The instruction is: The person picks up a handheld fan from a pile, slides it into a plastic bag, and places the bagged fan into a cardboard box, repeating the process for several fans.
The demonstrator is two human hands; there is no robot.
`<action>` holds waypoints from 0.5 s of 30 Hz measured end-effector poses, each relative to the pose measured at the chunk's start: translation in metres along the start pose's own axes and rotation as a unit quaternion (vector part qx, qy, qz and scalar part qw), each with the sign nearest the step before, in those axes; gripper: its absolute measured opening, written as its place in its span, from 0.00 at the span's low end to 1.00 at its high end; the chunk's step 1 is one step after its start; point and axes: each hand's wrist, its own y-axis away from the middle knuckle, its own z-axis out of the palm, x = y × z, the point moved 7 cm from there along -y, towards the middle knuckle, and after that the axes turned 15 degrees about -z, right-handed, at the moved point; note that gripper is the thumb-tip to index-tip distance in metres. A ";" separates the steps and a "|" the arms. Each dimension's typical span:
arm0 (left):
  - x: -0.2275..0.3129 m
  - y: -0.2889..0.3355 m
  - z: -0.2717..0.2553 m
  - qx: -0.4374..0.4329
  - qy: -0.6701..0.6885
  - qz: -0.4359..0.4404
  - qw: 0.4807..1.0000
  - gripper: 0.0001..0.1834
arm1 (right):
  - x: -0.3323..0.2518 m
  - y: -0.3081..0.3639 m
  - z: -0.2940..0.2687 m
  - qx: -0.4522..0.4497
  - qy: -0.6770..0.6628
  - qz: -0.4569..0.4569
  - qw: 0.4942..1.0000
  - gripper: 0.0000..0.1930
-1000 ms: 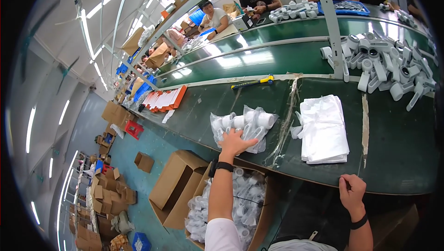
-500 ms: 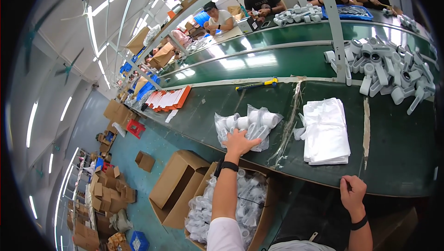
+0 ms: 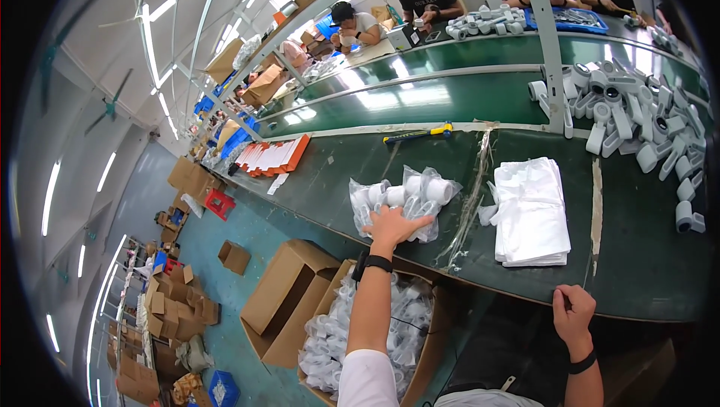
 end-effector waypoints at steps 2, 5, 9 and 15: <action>0.000 -0.001 0.001 0.007 0.000 0.002 1.000 0.56 | 0.000 0.000 0.000 -0.003 0.001 0.002 1.000 0.01; 0.001 -0.001 0.002 0.002 0.003 0.008 1.000 0.54 | 0.000 -0.001 0.001 -0.002 -0.008 -0.006 1.000 0.01; 0.000 -0.005 0.002 0.019 0.014 0.006 1.000 0.47 | -0.002 -0.002 0.001 -0.006 -0.003 -0.013 1.000 0.01; -0.002 -0.008 0.003 0.037 0.021 -0.001 0.999 0.42 | -0.003 -0.002 0.000 -0.001 -0.002 -0.014 1.000 0.01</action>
